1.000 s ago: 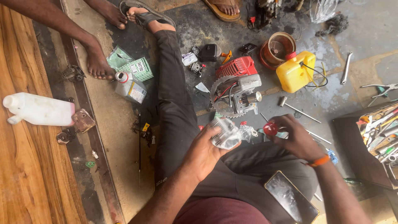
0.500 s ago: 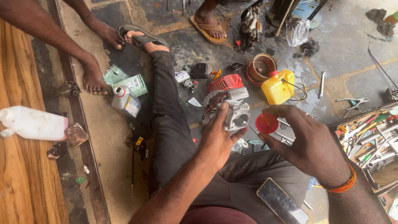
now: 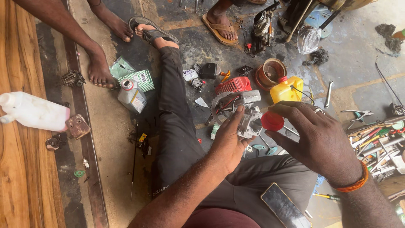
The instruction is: The person sits on the floor and works on a small engine cylinder head. They use pliers to adjust a component, then open a bottle of lubricant and apply it to the engine part. They also handle a small plastic bag containing parts and wipe the engine with a cloth.
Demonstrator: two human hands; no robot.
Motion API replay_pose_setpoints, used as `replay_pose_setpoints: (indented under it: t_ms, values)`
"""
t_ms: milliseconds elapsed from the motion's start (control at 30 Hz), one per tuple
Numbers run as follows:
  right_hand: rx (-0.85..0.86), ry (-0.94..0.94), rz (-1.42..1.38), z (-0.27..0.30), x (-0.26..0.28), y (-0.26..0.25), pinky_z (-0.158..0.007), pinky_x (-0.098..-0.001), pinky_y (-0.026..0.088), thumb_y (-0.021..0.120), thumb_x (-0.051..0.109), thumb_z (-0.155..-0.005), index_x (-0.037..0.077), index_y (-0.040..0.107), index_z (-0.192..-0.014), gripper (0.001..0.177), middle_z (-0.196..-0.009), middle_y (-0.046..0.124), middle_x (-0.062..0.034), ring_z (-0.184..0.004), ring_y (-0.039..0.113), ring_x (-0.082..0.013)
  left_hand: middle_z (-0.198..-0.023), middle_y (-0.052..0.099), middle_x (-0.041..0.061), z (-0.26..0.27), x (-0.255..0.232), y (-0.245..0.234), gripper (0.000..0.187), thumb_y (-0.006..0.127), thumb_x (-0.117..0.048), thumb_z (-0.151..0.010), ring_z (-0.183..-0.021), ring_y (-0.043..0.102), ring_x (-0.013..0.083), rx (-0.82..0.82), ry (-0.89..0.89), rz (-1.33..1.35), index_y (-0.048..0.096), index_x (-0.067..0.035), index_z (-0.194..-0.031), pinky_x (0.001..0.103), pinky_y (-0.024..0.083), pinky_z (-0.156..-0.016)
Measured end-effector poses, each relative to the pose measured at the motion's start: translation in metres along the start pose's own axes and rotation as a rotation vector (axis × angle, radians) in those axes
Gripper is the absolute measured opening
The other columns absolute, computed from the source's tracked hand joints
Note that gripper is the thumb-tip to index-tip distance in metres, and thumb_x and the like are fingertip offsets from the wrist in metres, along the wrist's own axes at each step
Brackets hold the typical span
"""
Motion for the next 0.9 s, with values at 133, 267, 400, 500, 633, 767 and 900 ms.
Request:
replay_pose_setpoints:
  t_ms: [133, 267, 400, 500, 633, 767, 900]
  values:
    - [0.02, 0.024, 0.0, -0.001, -0.002, -0.002, -0.074, -0.0414, 0.058, 0.085, 0.031, -0.077, 0.011, 0.066, -0.117, 0.048, -0.111, 0.072, -0.0056, -0.088, 0.073, -0.0283, -0.11, 0.067, 0.003, -0.004, 0.007, -0.009, 0.04, 0.072, -0.035, -0.087, -0.102, 0.064, 0.0179, -0.001, -0.046, 0.058, 0.063, -0.012, -0.119, 0.04, 0.057, -0.09]
    - [-0.007, -0.007, 0.001, 0.0, -0.004, -0.007, -0.078, -0.0406, 0.059, 0.085, 0.031, -0.076, 0.011, 0.065, -0.118, 0.051, -0.117, 0.072, -0.0068, -0.094, 0.074, -0.0289, -0.107, 0.066, 0.001, 0.0, 0.0, -0.006, 0.04, 0.071, -0.036, -0.086, -0.099, 0.064, 0.0155, 0.041, -0.09, -0.069, 0.062, -0.012, -0.117, 0.039, 0.058, -0.088]
    - [-0.017, 0.008, 0.024, 0.001, -0.01, -0.01, -0.079, -0.0403, 0.059, 0.085, 0.032, -0.076, 0.011, 0.065, -0.119, 0.052, -0.119, 0.072, -0.0069, -0.096, 0.074, -0.0285, -0.101, 0.064, 0.004, 0.01, -0.008, 0.003, 0.051, 0.073, -0.05, -0.09, -0.088, 0.061, 0.0165, 0.083, -0.171, -0.176, 0.064, -0.01, -0.12, 0.038, 0.056, -0.079]
    - [-0.002, 0.016, 0.054, 0.002, -0.012, -0.011, -0.077, -0.0398, 0.059, 0.085, 0.033, -0.077, 0.011, 0.065, -0.118, 0.051, -0.119, 0.073, -0.006, -0.094, 0.074, -0.0265, -0.101, 0.066, 0.0, 0.012, -0.012, 0.005, 0.05, 0.072, -0.049, -0.086, -0.089, 0.066, 0.0121, 0.039, -0.171, -0.285, 0.063, -0.014, -0.119, 0.034, 0.057, -0.072]
    - [0.048, 0.012, 0.105, 0.002, -0.011, -0.01, -0.07, -0.0395, 0.058, 0.085, 0.032, -0.074, 0.012, 0.067, -0.116, 0.05, -0.115, 0.074, -0.0042, -0.084, 0.074, -0.0246, -0.092, 0.066, 0.005, 0.009, -0.005, 0.002, 0.052, 0.07, -0.053, -0.09, -0.074, 0.064, 0.0159, 0.041, -0.234, -0.263, 0.062, -0.01, -0.119, 0.03, 0.055, -0.06]
    - [0.018, -0.013, 0.112, 0.002, -0.008, -0.012, -0.072, -0.0393, 0.058, 0.085, 0.032, -0.077, 0.014, 0.068, -0.115, 0.046, -0.112, 0.073, -0.0029, -0.085, 0.073, -0.0256, -0.088, 0.065, 0.004, 0.003, 0.0, -0.004, 0.048, 0.067, -0.054, -0.094, -0.068, 0.061, 0.0156, 0.046, -0.288, -0.267, 0.062, -0.012, -0.117, 0.029, 0.049, -0.053]
    - [0.015, -0.012, 0.118, 0.005, -0.009, -0.014, -0.072, -0.0395, 0.058, 0.085, 0.032, -0.077, 0.015, 0.068, -0.114, 0.044, -0.112, 0.073, -0.0028, -0.086, 0.073, -0.0258, -0.088, 0.066, 0.007, 0.006, 0.005, -0.005, 0.046, 0.06, -0.055, -0.095, -0.07, 0.063, 0.0189, 0.077, -0.378, -0.175, 0.062, -0.013, -0.111, 0.033, 0.053, -0.056]
Point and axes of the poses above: each hand's wrist, its own z-axis away from the middle knuckle, its own y-axis out of the palm, x = y × z, the point moved 5 cm from there along -z, towards the middle knuckle
